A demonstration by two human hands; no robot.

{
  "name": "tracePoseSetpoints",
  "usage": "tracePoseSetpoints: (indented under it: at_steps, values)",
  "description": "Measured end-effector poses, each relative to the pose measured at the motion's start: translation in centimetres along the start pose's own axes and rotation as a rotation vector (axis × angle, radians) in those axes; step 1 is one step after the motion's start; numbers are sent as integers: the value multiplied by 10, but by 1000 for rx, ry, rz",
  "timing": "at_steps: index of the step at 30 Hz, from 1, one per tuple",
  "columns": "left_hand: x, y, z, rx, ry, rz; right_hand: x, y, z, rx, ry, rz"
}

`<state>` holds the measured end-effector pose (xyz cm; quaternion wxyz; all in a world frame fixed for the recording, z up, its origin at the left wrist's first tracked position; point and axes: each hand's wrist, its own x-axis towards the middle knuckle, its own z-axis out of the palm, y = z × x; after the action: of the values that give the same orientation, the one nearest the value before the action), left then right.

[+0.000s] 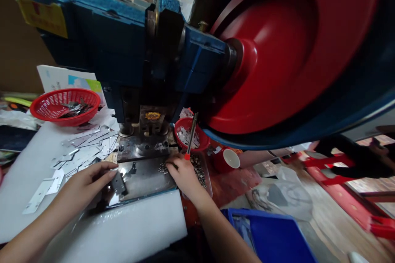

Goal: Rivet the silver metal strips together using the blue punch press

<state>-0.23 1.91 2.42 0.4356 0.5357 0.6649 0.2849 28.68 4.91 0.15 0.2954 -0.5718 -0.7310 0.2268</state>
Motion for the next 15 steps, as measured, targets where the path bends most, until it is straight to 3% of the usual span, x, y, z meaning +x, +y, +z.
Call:
tracePoseSetpoints:
  at_steps: [3, 10, 15]
  values:
    - [0, 5, 11, -161, -144, -107, 3, -10, 4, -120, -85, -30]
    - [-1, 7, 23, -434, -105, -140, 6, -17, 4, -284, -166, -86]
    - [-2, 8, 26, -538, -87, -210, 19, -28, 7, -141, -87, -72]
